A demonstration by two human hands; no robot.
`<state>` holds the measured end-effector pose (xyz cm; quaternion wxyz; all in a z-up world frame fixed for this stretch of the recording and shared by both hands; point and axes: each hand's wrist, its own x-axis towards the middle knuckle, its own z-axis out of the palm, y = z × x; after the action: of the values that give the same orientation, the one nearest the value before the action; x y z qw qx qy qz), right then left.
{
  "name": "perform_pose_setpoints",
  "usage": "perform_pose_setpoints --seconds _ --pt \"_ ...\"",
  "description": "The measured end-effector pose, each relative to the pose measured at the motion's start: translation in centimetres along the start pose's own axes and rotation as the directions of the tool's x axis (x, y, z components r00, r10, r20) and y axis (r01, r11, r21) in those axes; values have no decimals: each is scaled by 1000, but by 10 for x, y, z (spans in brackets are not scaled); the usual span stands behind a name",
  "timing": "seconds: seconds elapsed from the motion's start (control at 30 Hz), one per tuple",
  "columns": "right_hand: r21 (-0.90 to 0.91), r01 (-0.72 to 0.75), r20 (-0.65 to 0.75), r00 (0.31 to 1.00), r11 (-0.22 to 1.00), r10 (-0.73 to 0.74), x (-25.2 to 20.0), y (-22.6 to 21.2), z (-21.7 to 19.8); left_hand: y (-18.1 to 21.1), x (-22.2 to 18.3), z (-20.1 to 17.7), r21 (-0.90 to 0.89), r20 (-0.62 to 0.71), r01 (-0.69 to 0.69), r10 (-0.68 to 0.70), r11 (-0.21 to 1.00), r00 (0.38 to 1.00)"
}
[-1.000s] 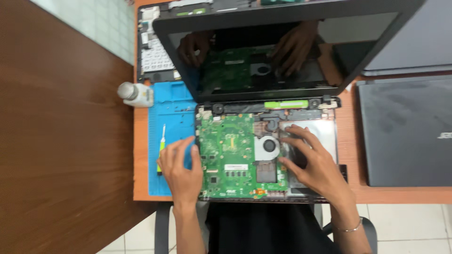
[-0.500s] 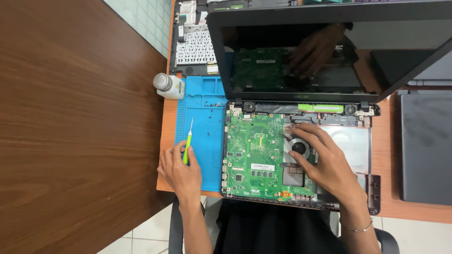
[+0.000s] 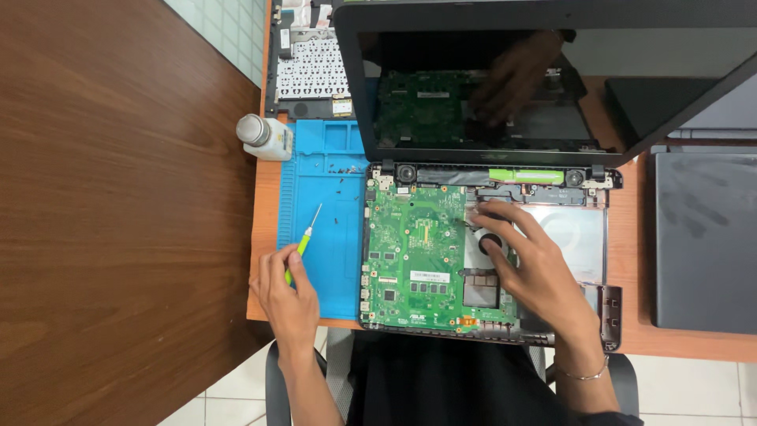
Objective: The person works on the internal components of an open laptop, using a small screwdriver to loosen and tighten screws on the motherboard and around a fan. By hand, they also manipulate several small internal ribbon cables and wires, gently adjusting their placement within the laptop chassis.
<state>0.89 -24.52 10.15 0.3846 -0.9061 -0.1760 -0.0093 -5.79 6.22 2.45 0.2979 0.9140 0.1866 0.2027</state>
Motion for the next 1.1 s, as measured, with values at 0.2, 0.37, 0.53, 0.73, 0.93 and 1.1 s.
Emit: perform_pose_setpoints --seconds 0.2,0.37,0.53,0.73,0.93,1.1 --pt "14 4 63 998 1000 -5 7 -9 6 8 -3 -13 -129 56 99 -92 987 994" --pt "17 43 80 996 999 -44 11 -13 12 14 -2 -21 -120 72 117 -109 986 991" --pt "-3 67 105 992 998 -67 13 -10 18 15 -4 -21 -60 83 88 -83 994 993" --pt "-5 11 119 993 1000 -10 13 -6 19 14 -2 -16 -58 87 76 -71 995 994" --pt "-12 -1 140 990 1000 3 13 -6 16 11 1 -6 -39 58 76 -74 996 996" --pt "-25 -2 145 989 1000 5 13 -3 16 7 2 6 15 -67 31 -30 999 997"
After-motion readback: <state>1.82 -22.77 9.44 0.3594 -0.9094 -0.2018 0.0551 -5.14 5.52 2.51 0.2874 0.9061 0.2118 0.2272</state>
